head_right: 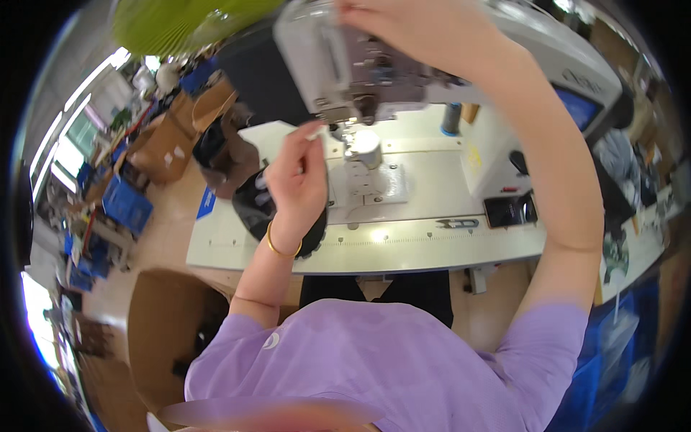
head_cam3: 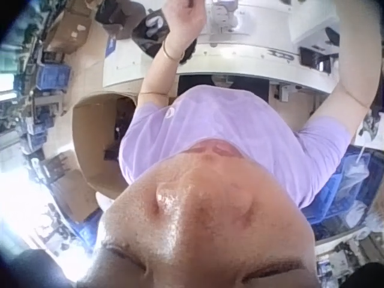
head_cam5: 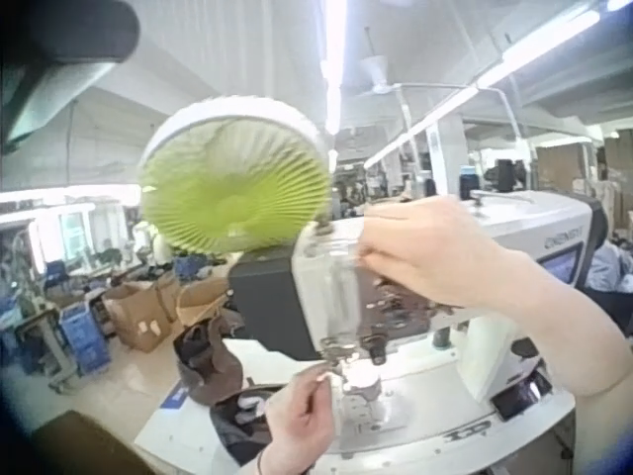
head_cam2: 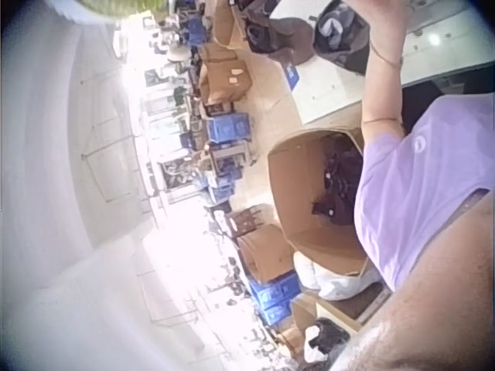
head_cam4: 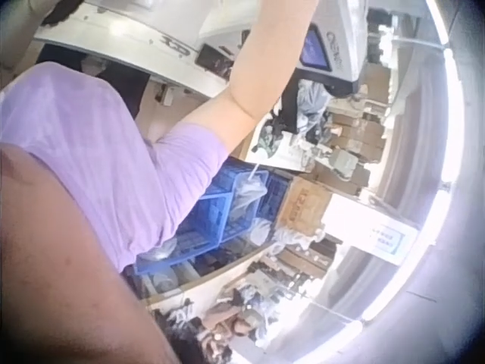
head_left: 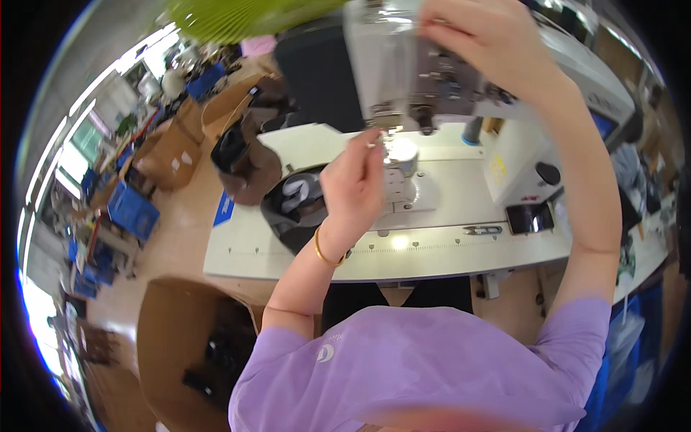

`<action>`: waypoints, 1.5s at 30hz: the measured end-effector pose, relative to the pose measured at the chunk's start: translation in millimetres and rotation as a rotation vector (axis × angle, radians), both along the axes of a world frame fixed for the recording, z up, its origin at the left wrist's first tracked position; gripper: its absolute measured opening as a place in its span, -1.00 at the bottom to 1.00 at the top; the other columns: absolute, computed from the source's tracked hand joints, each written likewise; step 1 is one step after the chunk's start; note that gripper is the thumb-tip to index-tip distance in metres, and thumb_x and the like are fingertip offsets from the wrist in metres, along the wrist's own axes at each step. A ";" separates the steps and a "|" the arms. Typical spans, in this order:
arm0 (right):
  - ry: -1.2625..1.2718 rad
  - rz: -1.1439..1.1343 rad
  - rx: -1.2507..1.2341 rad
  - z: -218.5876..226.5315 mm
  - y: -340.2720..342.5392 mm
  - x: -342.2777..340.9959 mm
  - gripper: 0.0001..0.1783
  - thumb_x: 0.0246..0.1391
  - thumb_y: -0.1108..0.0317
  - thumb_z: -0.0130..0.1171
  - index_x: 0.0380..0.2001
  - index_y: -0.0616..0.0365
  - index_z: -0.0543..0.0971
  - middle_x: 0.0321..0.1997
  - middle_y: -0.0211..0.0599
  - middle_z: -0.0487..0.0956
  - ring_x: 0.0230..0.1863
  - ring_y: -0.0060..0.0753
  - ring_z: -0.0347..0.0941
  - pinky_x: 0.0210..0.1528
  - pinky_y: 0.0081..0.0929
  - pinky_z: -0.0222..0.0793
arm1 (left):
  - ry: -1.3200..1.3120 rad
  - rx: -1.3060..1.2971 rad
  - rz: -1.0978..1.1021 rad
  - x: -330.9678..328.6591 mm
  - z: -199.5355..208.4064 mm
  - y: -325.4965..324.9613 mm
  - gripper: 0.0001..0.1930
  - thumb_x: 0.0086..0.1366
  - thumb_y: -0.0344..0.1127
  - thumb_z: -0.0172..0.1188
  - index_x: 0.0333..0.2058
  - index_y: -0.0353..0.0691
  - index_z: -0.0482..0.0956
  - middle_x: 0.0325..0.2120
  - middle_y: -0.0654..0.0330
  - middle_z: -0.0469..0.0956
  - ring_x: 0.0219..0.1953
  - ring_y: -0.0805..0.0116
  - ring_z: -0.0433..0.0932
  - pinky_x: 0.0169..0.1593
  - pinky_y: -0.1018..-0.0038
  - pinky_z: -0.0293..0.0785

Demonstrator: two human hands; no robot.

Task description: Manually thread a sewing machine and stitch components of shoe uppers.

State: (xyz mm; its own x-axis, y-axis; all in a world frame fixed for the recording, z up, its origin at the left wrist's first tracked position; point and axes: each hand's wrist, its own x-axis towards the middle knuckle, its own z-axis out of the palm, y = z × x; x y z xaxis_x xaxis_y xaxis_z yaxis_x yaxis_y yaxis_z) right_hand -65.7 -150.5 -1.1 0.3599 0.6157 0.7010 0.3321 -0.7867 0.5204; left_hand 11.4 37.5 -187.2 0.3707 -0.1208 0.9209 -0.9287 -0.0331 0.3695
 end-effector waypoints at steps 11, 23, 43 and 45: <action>0.375 -0.270 0.289 10.6 28.3 -11.5 -0.92 0.14 0.52 0.12 -0.35 0.27 0.43 -0.35 -0.36 0.42 -0.34 -0.49 0.40 -0.28 -0.55 0.29 | -0.500 0.110 0.000 15.7 21.5 41.0 -0.77 -0.17 -0.50 0.22 -0.41 -0.22 0.54 -0.36 0.24 0.55 -0.49 0.26 0.50 -0.47 0.40 0.44; 0.476 -0.383 0.206 27.2 28.4 -15.9 -0.89 0.05 0.59 0.14 -0.35 0.29 0.42 -0.38 -0.36 0.37 -0.36 -0.49 0.30 -0.25 -0.58 0.24 | -0.402 0.170 -0.471 58.3 9.0 38.4 -0.91 -0.01 -0.53 0.22 -0.46 -0.30 0.53 -0.39 0.15 0.49 -0.41 0.16 0.51 -0.39 0.32 0.47; 0.467 0.197 0.738 -130.7 58.0 -54.3 -0.91 0.11 0.57 0.20 -0.29 0.29 0.61 -0.31 -0.23 0.64 -0.37 -0.46 0.53 -0.40 -0.56 0.40 | 0.351 0.571 -0.586 69.6 -78.7 32.8 -0.94 0.21 -0.52 0.23 -0.41 -0.37 0.54 -0.59 0.12 0.42 -0.60 0.38 0.33 -0.47 0.47 0.28; 0.529 0.121 0.835 -152.9 62.9 -43.6 -0.91 0.10 0.58 0.21 -0.29 0.27 0.61 -0.30 -0.22 0.65 -0.37 -0.44 0.54 -0.39 -0.57 0.41 | 0.363 0.583 -0.600 70.5 -85.3 28.8 -0.95 0.21 -0.53 0.23 -0.40 -0.37 0.55 -0.59 0.11 0.42 -0.59 0.38 0.32 -0.46 0.48 0.28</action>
State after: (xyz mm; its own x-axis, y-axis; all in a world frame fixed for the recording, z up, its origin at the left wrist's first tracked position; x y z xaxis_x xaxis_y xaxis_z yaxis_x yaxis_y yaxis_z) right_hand -109.3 -87.6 -153.9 0.7182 0.0516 0.6939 0.4642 -0.7785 -0.4225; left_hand 81.9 66.3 -272.5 0.3510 -0.7966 0.4921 -0.6800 0.1445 0.7188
